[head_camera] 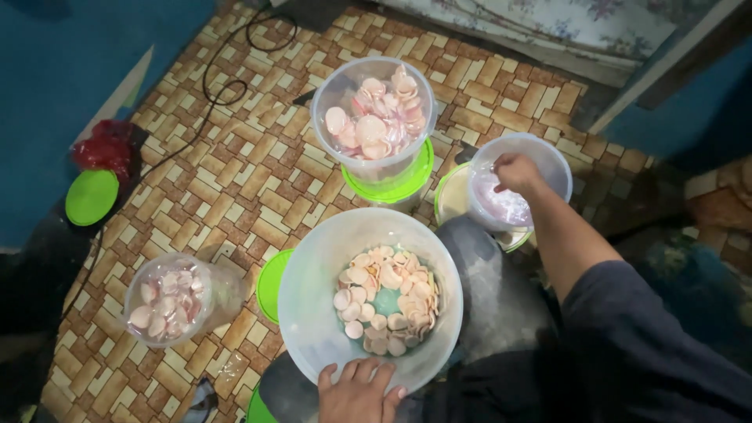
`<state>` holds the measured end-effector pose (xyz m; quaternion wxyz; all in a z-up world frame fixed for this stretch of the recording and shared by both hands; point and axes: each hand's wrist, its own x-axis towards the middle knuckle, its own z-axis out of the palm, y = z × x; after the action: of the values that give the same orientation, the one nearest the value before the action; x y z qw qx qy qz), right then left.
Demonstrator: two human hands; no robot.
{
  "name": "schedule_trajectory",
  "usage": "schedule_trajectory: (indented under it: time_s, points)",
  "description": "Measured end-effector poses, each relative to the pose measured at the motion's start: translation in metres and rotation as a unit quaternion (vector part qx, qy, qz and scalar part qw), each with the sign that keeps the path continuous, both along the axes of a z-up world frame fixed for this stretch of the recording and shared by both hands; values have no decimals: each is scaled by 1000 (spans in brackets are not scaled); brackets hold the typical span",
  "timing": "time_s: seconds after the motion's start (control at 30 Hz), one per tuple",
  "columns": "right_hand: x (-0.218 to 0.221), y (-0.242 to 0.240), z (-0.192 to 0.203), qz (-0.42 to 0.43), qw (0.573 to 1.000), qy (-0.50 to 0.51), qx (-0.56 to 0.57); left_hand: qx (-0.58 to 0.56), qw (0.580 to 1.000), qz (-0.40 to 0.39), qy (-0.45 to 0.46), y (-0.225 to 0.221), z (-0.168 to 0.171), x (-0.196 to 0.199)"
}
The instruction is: A person sitting on the floor manually sorts small food items from plastic bags and piles into a large plastic bowl.
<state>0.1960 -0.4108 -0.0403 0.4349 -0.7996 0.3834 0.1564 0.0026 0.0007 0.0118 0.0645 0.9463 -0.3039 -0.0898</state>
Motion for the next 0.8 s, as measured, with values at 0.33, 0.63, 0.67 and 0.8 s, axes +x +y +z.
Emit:
schedule_trajectory:
  time_s: [0.33, 0.63, 0.67, 0.8]
  points:
    - [-18, 37, 44, -396, 806, -363, 246, 8, 990, 17, 141, -10, 45, 11]
    - [-142, 200, 89, -22, 666, -283, 689, -573, 765, 201, 213, -14, 51, 15]
    - [-148, 209, 85, -35, 686, -240, 686, -613, 732, 204, 216, -15, 52, 13]
    - [-159, 235, 76, -52, 721, -179, 668, -552, 768, 302, 120, -9, 79, 13]
